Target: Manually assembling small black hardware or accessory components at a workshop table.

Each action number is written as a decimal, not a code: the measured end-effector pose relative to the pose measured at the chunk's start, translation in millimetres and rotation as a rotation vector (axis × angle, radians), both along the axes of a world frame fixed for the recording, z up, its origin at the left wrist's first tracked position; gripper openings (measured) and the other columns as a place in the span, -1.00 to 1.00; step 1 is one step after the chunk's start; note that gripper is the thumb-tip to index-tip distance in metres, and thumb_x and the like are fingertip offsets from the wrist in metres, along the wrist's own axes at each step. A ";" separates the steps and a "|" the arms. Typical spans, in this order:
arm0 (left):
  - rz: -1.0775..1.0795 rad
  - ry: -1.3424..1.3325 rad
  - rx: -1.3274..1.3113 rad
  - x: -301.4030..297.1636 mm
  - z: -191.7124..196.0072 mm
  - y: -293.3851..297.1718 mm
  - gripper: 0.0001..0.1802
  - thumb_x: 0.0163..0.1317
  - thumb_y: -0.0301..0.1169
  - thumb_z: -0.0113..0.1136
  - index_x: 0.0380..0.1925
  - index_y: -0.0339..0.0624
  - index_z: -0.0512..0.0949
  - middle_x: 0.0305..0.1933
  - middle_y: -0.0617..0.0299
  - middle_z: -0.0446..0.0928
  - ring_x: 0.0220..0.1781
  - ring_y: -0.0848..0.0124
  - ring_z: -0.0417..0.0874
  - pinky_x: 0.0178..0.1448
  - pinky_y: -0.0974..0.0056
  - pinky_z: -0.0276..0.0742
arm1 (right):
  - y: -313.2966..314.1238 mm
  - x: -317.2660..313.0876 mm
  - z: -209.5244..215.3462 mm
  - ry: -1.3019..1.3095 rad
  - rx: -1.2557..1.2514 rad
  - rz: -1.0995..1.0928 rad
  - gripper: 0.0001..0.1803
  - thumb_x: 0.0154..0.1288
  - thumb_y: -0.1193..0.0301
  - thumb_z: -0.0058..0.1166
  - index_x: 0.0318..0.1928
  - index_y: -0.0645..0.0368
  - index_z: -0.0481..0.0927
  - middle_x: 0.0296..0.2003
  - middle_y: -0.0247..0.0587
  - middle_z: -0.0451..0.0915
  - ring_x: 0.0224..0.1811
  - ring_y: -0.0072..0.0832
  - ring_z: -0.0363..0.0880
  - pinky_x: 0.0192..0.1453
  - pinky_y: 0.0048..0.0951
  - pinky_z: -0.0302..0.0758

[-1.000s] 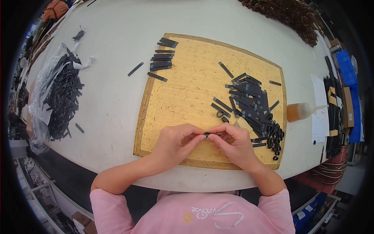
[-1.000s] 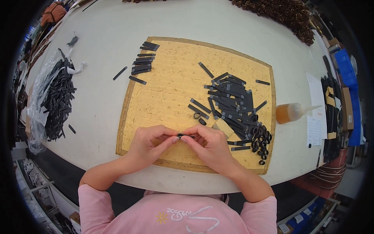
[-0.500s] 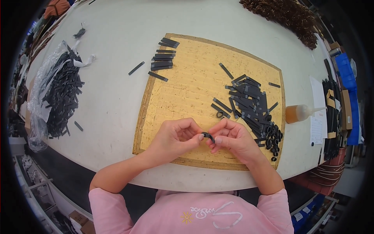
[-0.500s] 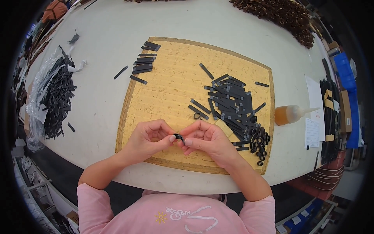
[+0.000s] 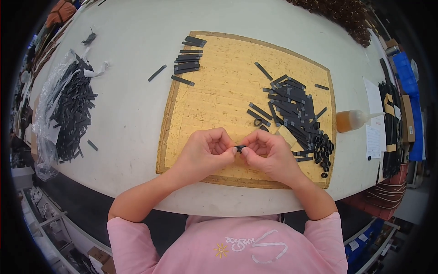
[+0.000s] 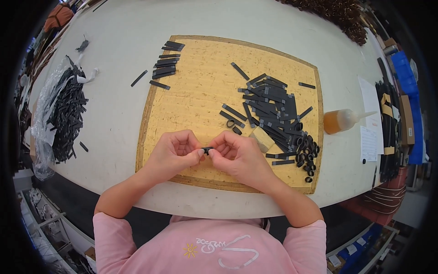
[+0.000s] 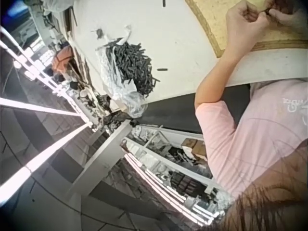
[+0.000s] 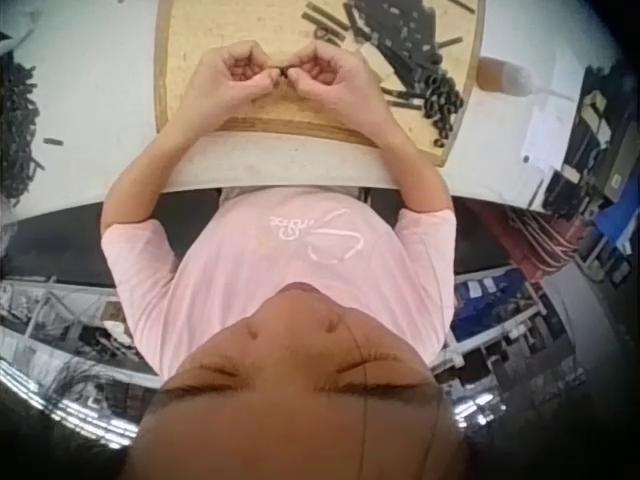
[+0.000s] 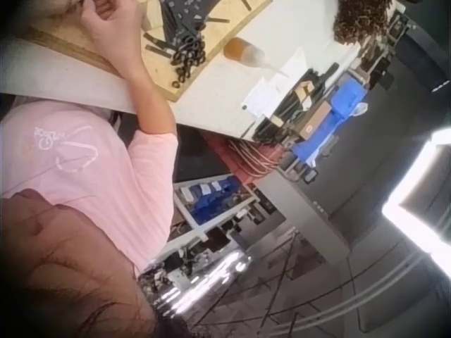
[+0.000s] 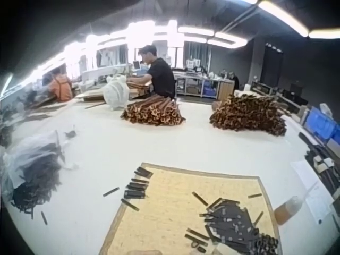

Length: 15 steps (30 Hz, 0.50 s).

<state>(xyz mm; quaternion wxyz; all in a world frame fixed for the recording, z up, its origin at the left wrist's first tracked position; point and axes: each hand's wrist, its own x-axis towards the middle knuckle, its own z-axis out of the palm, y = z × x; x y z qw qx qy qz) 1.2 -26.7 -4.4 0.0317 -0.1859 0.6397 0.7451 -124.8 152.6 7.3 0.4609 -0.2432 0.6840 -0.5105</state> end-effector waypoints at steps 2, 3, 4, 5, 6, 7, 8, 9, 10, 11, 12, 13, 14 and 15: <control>-0.005 -0.005 0.134 -1.9 0.6 -4.1 -0.89 0.30 -0.51 0.33 -0.38 -0.25 0.57 -0.45 0.39 0.60 -0.43 0.73 0.55 -0.34 0.54 0.48 | -1.1 -0.9 0.2 -0.051 -0.043 -0.022 -0.84 0.39 0.49 0.25 -0.11 0.31 0.62 -0.32 -0.32 0.71 -0.31 -0.72 0.66 -0.21 -0.64 0.61; -0.007 -0.007 0.133 -2.3 2.8 -4.9 -0.89 0.30 -0.51 0.33 -0.38 -0.25 0.57 -0.45 0.39 0.60 -0.43 0.73 0.55 -0.34 0.54 0.48 | -1.0 -0.5 0.6 -0.098 -0.084 -0.044 -0.82 0.36 0.45 0.29 -0.14 0.31 0.65 -0.35 -0.32 0.71 -0.35 -0.72 0.65 -0.23 -0.64 0.61; -0.008 -0.018 0.162 -3.4 5.9 -5.2 -0.89 0.30 -0.51 0.33 -0.38 -0.24 0.57 -0.45 0.40 0.60 -0.43 0.73 0.55 -0.33 0.54 0.47 | 0.2 -0.4 0.8 -0.098 -0.085 -0.045 -0.82 0.36 0.45 0.29 -0.14 0.31 0.65 -0.35 -0.32 0.71 -0.35 -0.72 0.65 -0.23 -0.64 0.61; -0.009 -0.028 0.192 -3.8 7.8 -5.3 -0.89 0.29 -0.51 0.33 -0.38 -0.23 0.57 -0.45 0.41 0.60 -0.43 0.74 0.55 -0.33 0.54 0.46 | 1.7 -0.3 1.0 -0.031 -0.089 -0.028 -0.81 0.36 0.44 0.29 -0.14 0.31 0.65 -0.35 -0.32 0.71 -0.35 -0.72 0.65 -0.23 -0.64 0.60; -0.011 -0.028 0.191 -3.6 6.7 -5.0 -0.89 0.29 -0.51 0.33 -0.38 -0.23 0.57 -0.45 0.41 0.60 -0.43 0.74 0.55 -0.33 0.54 0.46 | 2.6 0.0 1.4 0.037 -0.093 -0.011 -0.81 0.36 0.43 0.30 -0.14 0.31 0.65 -0.36 -0.32 0.71 -0.35 -0.72 0.65 -0.23 -0.64 0.60; -0.020 -0.026 0.161 -2.6 4.4 -4.5 -0.89 0.29 -0.51 0.33 -0.38 -0.23 0.57 -0.46 0.41 0.59 -0.43 0.74 0.54 -0.33 0.54 0.46 | 2.4 0.3 3.7 0.037 -0.095 -0.012 -0.81 0.36 0.43 0.30 -0.14 0.31 0.65 -0.36 -0.32 0.71 -0.35 -0.72 0.65 -0.23 -0.64 0.60; -0.029 -0.024 0.131 -1.8 2.8 -4.0 -0.89 0.29 -0.51 0.34 -0.38 -0.23 0.58 -0.46 0.41 0.59 -0.43 0.74 0.53 -0.34 0.54 0.45 | 1.7 -0.1 7.9 0.092 -0.057 0.034 -0.83 0.38 0.48 0.27 -0.12 0.31 0.63 -0.33 -0.32 0.70 -0.32 -0.72 0.65 -0.21 -0.64 0.60; -0.029 -0.025 0.129 -1.2 2.3 -3.8 -0.89 0.29 -0.51 0.34 -0.38 -0.23 0.58 -0.46 0.41 0.59 -0.43 0.74 0.53 -0.34 0.54 0.45 | 1.1 -0.5 10.8 0.148 -0.020 0.079 -0.85 0.40 0.52 0.24 -0.11 0.32 0.60 -0.29 -0.33 0.69 -0.29 -0.71 0.65 -0.19 -0.65 0.59; -0.032 -0.022 0.110 -1.0 2.0 -4.0 -0.89 0.29 -0.51 0.33 -0.37 -0.23 0.58 -0.46 0.42 0.58 -0.43 0.74 0.53 -0.34 0.54 0.44 | 0.3 -0.5 12.2 0.148 -0.021 0.076 -0.85 0.40 0.52 0.24 -0.11 0.32 0.60 -0.29 -0.33 0.69 -0.29 -0.71 0.65 -0.19 -0.65 0.59; -0.034 -0.019 0.091 -0.8 1.9 -4.1 -0.90 0.29 -0.51 0.33 -0.37 -0.23 0.57 -0.46 0.42 0.58 -0.43 0.74 0.52 -0.34 0.54 0.44 | -0.8 0.0 13.0 0.205 -0.005 0.093 -0.85 0.39 0.51 0.25 -0.12 0.32 0.61 -0.30 -0.33 0.69 -0.30 -0.71 0.65 -0.20 -0.65 0.59; -0.037 -0.021 0.089 -0.4 1.7 -3.9 -0.90 0.29 -0.51 0.33 -0.37 -0.23 0.57 -0.46 0.42 0.58 -0.43 0.74 0.52 -0.34 0.54 0.44 | -1.8 0.9 13.2 0.262 0.012 0.110 -0.85 0.39 0.49 0.26 -0.13 0.32 0.61 -0.32 -0.33 0.68 -0.31 -0.72 0.64 -0.20 -0.65 0.58; -0.034 -0.019 0.082 -0.7 1.8 -3.7 -0.90 0.29 -0.51 0.33 -0.37 -0.23 0.57 -0.46 0.42 0.58 -0.43 0.74 0.52 -0.34 0.54 0.44 | -2.7 1.8 12.5 0.262 0.010 0.106 -0.85 0.39 0.49 0.26 -0.13 0.32 0.61 -0.32 -0.33 0.68 -0.31 -0.72 0.64 -0.20 -0.65 0.58; -0.031 -0.017 0.074 -0.8 2.2 -3.6 -0.90 0.29 -0.51 0.33 -0.37 -0.24 0.57 -0.46 0.43 0.58 -0.43 0.74 0.52 -0.34 0.54 0.43 | -3.7 2.8 10.5 0.254 -0.007 0.066 -0.85 0.38 0.46 0.28 -0.19 0.30 0.62 -0.39 -0.35 0.68 -0.38 -0.72 0.63 -0.27 -0.64 0.58; -0.033 -0.018 0.072 -0.8 2.9 -3.7 -0.90 0.29 -0.51 0.33 -0.37 -0.24 0.57 -0.46 0.43 0.58 -0.43 0.74 0.52 -0.34 0.54 0.43 | -4.3 3.5 8.0 0.246 -0.023 0.026 -0.83 0.36 0.42 0.29 -0.25 0.28 0.64 -0.46 -0.36 0.67 -0.45 -0.71 0.62 -0.34 -0.63 0.57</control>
